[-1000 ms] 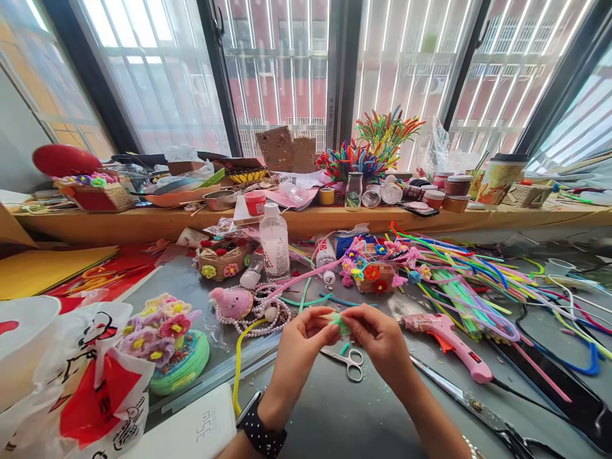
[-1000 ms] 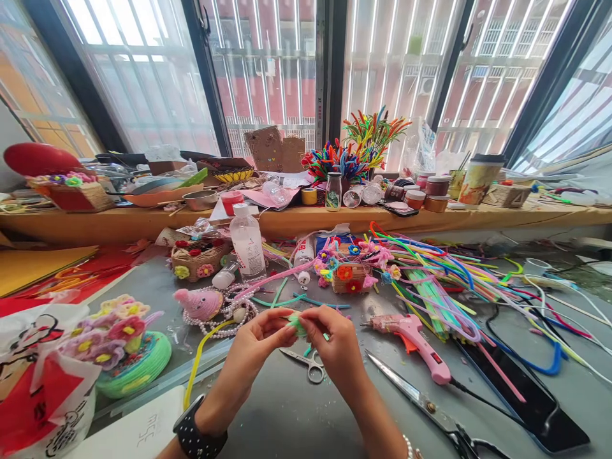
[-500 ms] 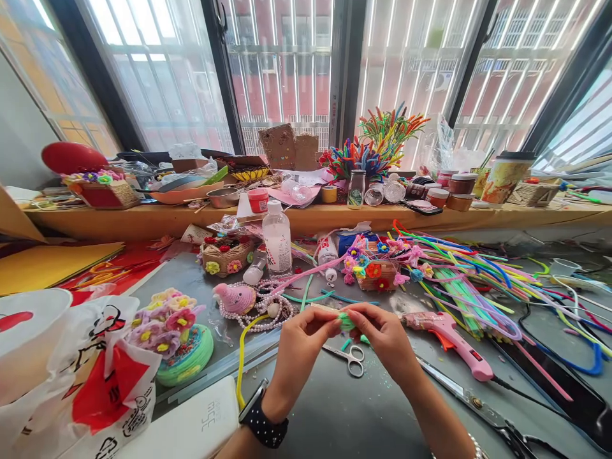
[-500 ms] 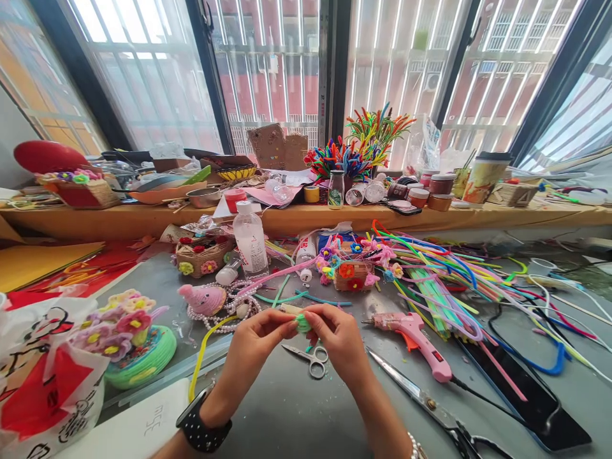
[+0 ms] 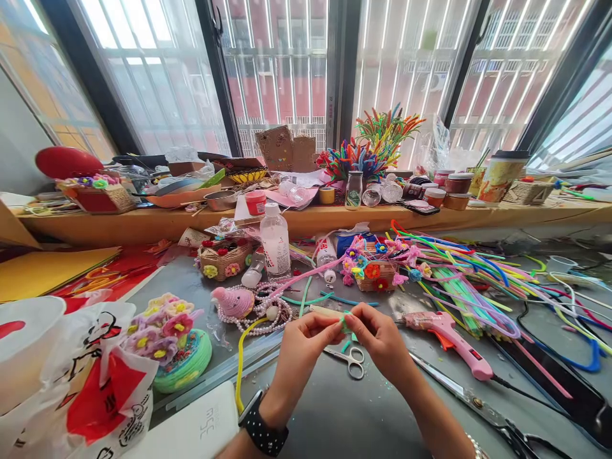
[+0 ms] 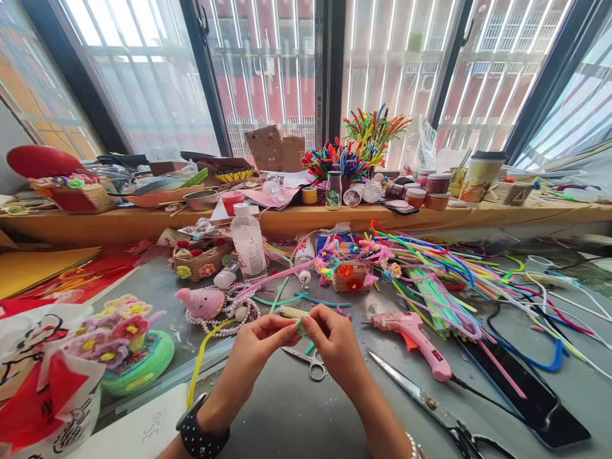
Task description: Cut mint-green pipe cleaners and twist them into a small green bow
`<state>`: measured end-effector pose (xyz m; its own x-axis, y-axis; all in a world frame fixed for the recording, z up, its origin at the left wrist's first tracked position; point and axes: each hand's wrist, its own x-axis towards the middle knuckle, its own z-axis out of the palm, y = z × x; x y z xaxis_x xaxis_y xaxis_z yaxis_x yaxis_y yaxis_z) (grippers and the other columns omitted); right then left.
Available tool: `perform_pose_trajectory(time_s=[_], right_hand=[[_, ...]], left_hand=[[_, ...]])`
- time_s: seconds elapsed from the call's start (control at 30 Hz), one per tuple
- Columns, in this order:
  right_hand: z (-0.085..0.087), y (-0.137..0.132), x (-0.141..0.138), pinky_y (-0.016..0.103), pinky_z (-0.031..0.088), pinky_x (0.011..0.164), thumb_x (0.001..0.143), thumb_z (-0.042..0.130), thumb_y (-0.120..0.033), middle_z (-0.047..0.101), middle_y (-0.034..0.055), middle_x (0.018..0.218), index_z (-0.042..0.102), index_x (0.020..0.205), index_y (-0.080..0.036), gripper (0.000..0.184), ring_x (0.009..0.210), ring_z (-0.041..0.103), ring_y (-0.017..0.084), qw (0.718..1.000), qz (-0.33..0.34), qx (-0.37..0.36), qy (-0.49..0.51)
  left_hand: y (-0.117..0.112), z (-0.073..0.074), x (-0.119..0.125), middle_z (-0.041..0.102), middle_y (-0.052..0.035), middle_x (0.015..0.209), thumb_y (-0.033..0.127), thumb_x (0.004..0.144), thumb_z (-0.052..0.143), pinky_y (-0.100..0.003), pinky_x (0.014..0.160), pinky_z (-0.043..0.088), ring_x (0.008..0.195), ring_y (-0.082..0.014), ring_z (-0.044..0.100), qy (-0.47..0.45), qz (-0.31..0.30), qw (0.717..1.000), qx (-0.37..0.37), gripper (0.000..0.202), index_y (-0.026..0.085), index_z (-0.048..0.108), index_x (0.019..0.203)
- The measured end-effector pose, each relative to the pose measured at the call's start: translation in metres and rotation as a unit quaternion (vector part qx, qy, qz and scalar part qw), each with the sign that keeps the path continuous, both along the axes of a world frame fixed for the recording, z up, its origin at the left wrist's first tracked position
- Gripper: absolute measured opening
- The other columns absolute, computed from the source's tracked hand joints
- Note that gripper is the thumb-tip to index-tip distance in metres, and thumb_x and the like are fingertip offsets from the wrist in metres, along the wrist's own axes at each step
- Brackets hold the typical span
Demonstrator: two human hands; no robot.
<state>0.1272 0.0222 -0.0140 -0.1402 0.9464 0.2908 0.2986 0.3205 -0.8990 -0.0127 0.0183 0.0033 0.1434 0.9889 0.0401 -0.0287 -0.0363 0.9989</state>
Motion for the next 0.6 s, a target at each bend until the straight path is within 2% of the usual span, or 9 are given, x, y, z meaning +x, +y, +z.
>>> perform_pose_trajectory(time_s=[0.07, 0.1, 0.13, 0.2, 0.27, 0.33, 0.43, 0.6], right_hand=[[0.0, 0.0, 0.0, 0.021, 0.025, 0.045, 0.081, 0.041, -0.041, 0.037, -0.0046, 0.054, 0.046, 0.064, -0.017, 0.03, 0.049, 0.031, 0.009, 1.0, -0.005, 0.0, -0.004], [-0.001, 0.0, 0.0, 0.021, 0.025, 0.045, 0.081, 0.041, -0.041, 0.037, -0.0046, 0.054, 0.046, 0.064, -0.017, 0.03, 0.049, 0.032, 0.009, 1.0, -0.008, 0.0, -0.007], [-0.001, 0.0, 0.0, 0.021, 0.026, 0.045, 0.081, 0.041, -0.04, 0.037, -0.0046, 0.053, 0.046, 0.064, -0.016, 0.03, 0.049, 0.032, 0.008, 1.0, -0.012, 0.002, -0.011], [-0.002, 0.0, 0.0, 0.021, 0.026, 0.046, 0.081, 0.042, -0.039, 0.038, -0.0046, 0.053, 0.046, 0.064, -0.016, 0.029, 0.049, 0.033, 0.008, 1.0, -0.021, 0.004, -0.018], [-0.002, 0.0, -0.001, 0.021, 0.027, 0.046, 0.081, 0.042, -0.039, 0.04, -0.0041, 0.054, 0.047, 0.064, -0.016, 0.029, 0.049, 0.034, 0.009, 1.0, -0.026, 0.007, -0.015], [-0.001, 0.0, -0.001, 0.021, 0.029, 0.047, 0.081, 0.042, -0.039, 0.042, -0.0034, 0.055, 0.048, 0.065, -0.016, 0.028, 0.051, 0.036, 0.009, 1.0, -0.026, 0.009, -0.003], [-0.001, 0.0, -0.001, 0.021, 0.03, 0.047, 0.081, 0.042, -0.039, 0.042, -0.0029, 0.055, 0.048, 0.064, -0.017, 0.029, 0.051, 0.036, 0.01, 1.0, -0.021, 0.004, 0.008], [-0.001, -0.001, -0.002, 0.021, 0.028, 0.046, 0.081, 0.043, -0.04, 0.042, -0.0029, 0.055, 0.048, 0.064, -0.017, 0.029, 0.05, 0.034, 0.009, 1.0, -0.006, -0.002, 0.012]], left_hand=[[0.0, -0.004, -0.001, 0.067, -0.006, 0.076, 0.028, 0.073, 0.057, -0.028, 0.066, 0.051, 0.071, -0.0169, 0.062, 0.093, 0.008, 0.99, 0.109, 0.016, 0.013, 0.064, 0.077], [0.0, -0.006, -0.002, 0.066, -0.0064, 0.08, 0.026, 0.075, 0.054, -0.029, 0.069, 0.051, 0.074, -0.0174, 0.062, 0.154, 0.019, 0.971, 0.18, 0.016, 0.014, 0.063, 0.082], [-0.001, -0.007, -0.003, 0.066, -0.0072, 0.085, 0.025, 0.077, 0.052, -0.031, 0.072, 0.05, 0.078, -0.0181, 0.061, 0.217, 0.034, 0.943, 0.251, 0.018, 0.015, 0.062, 0.089], [-0.002, -0.01, -0.003, 0.064, -0.0094, 0.093, 0.023, 0.079, 0.05, -0.034, 0.075, 0.049, 0.086, -0.0199, 0.059, 0.329, 0.062, 0.867, 0.369, 0.027, 0.016, 0.056, 0.103], [-0.003, -0.011, -0.003, 0.062, -0.0114, 0.098, 0.025, 0.079, 0.05, -0.035, 0.077, 0.049, 0.09, -0.0213, 0.058, 0.4, 0.071, 0.798, 0.445, 0.035, 0.015, 0.05, 0.113], [-0.003, -0.011, -0.003, 0.061, -0.0122, 0.1, 0.024, 0.079, 0.05, -0.035, 0.077, 0.049, 0.093, -0.0218, 0.057, 0.443, 0.066, 0.75, 0.487, 0.037, 0.013, 0.047, 0.115], [-0.003, -0.012, -0.002, 0.061, -0.0123, 0.1, 0.019, 0.08, 0.048, -0.035, 0.077, 0.05, 0.093, -0.0216, 0.057, 0.468, 0.068, 0.72, 0.508, 0.035, 0.012, 0.046, 0.115], [-0.003, -0.016, -0.004, 0.062, -0.0103, 0.089, 0.013, 0.082, 0.043, -0.032, 0.066, 0.052, 0.081, -0.0194, 0.059, 0.459, 0.081, 0.729, 0.501, 0.036, 0.013, 0.043, 0.118]])
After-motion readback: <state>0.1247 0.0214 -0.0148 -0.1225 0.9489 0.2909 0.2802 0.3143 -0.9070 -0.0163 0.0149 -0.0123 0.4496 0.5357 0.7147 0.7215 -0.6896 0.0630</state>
